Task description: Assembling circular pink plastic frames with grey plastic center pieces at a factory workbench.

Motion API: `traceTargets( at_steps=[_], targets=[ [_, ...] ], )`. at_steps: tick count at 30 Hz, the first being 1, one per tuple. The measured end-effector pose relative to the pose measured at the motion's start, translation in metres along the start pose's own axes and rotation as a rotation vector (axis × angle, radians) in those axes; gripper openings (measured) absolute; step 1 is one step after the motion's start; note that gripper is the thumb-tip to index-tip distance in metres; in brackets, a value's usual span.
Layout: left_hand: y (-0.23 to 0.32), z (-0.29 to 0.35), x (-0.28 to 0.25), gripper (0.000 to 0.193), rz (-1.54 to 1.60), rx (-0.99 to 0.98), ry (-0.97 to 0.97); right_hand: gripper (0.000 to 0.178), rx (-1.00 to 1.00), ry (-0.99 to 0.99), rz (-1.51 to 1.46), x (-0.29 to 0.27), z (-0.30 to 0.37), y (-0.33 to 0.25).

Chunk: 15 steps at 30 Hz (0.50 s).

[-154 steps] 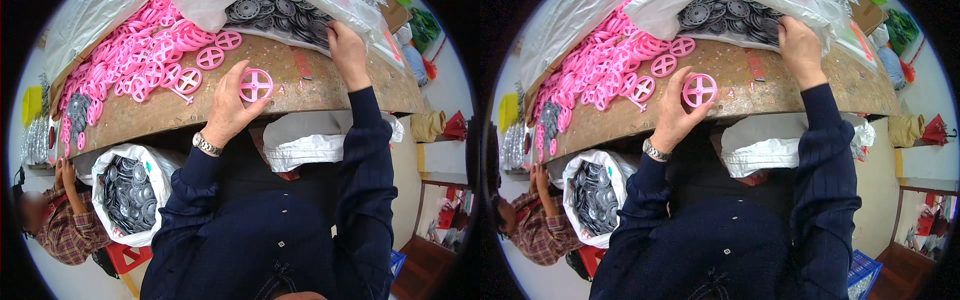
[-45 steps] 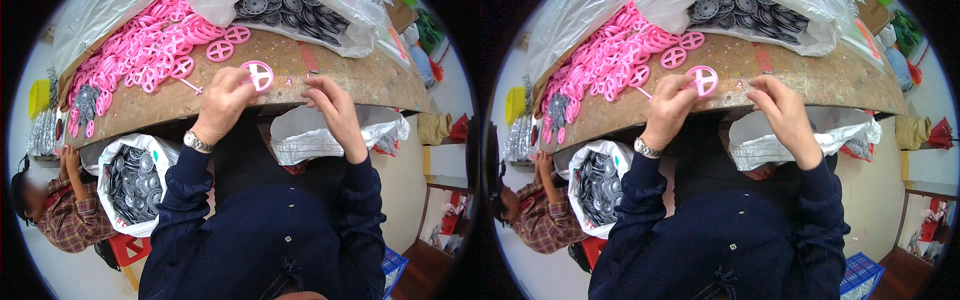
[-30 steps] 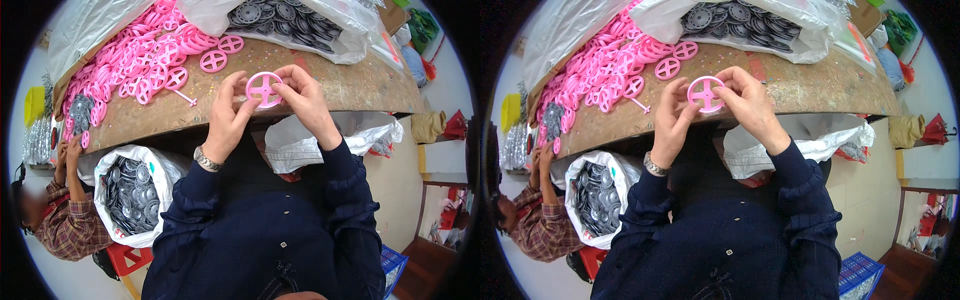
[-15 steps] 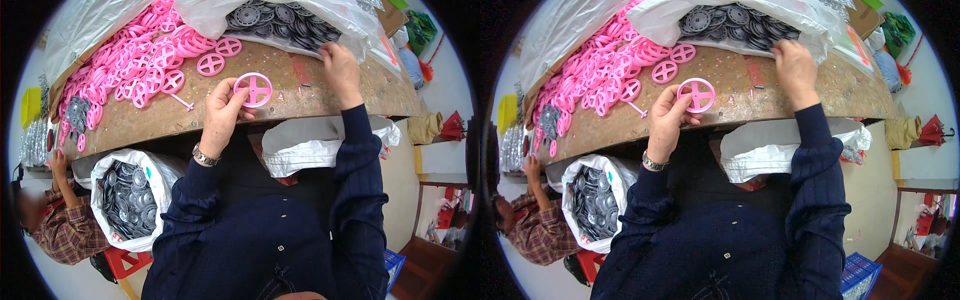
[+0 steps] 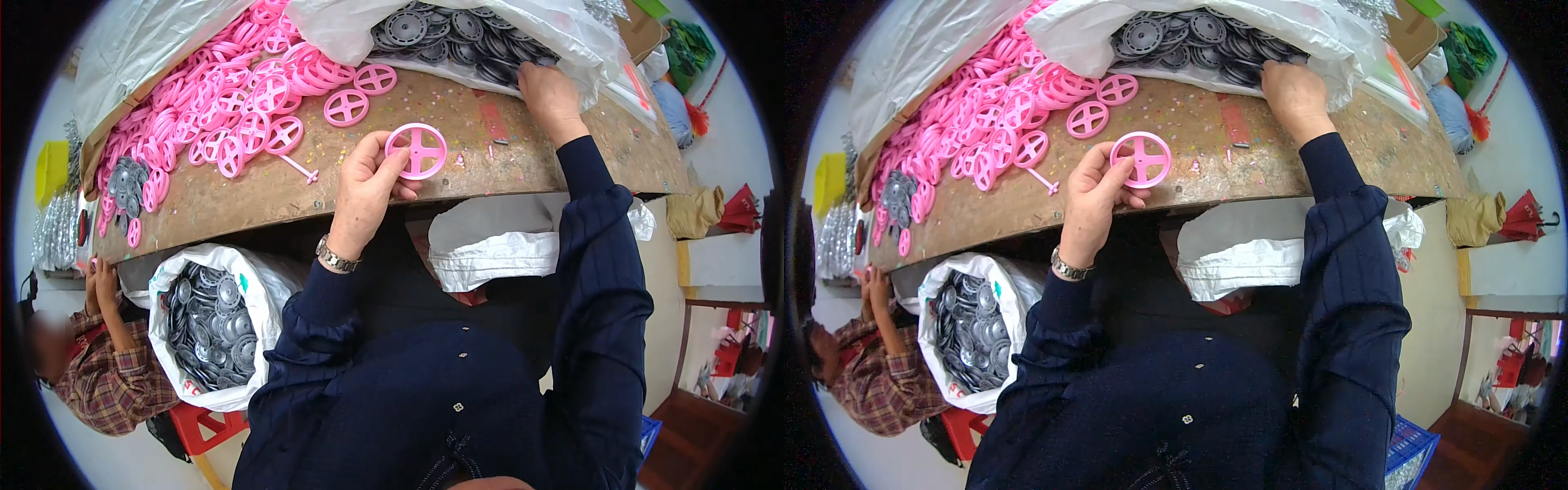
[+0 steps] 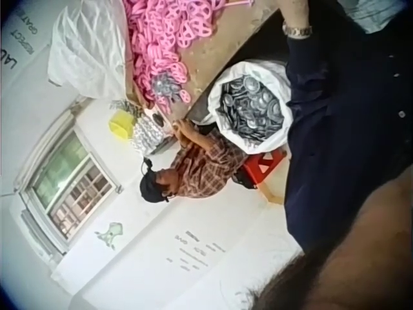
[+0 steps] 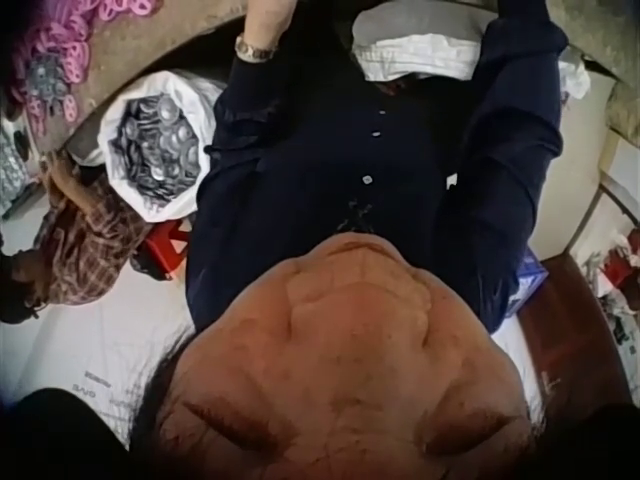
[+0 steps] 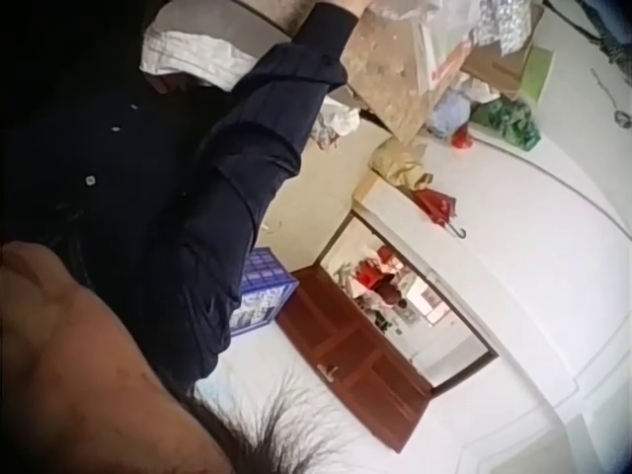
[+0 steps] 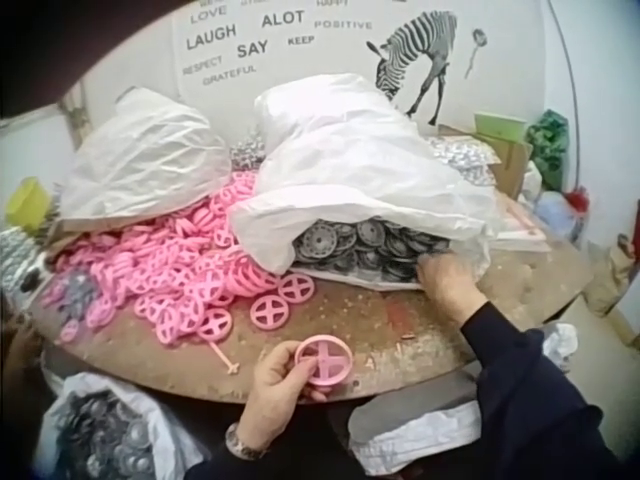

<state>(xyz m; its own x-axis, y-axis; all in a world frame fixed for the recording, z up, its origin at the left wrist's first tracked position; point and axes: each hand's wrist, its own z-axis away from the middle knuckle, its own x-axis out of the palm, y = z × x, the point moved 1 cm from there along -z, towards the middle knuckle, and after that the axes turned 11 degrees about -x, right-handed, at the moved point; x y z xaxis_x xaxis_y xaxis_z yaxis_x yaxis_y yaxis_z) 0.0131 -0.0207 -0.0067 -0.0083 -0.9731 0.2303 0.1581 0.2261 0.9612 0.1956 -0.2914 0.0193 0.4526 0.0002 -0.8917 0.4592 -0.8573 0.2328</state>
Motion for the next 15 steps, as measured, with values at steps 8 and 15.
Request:
traceTargets(
  at_steps=[8, 15],
  targets=[
    [0.003, 0.000, 0.002, 0.024, -0.017, -0.023, 0.010, 0.023, 0.099, 0.376, -0.195, -0.031, 0.018, 0.006],
    [0.006, -0.004, 0.008, 0.021, -0.053, -0.042, 0.042, 0.019, 0.261, 0.345, -1.027, -0.062, 0.048, -0.051]
  ],
)
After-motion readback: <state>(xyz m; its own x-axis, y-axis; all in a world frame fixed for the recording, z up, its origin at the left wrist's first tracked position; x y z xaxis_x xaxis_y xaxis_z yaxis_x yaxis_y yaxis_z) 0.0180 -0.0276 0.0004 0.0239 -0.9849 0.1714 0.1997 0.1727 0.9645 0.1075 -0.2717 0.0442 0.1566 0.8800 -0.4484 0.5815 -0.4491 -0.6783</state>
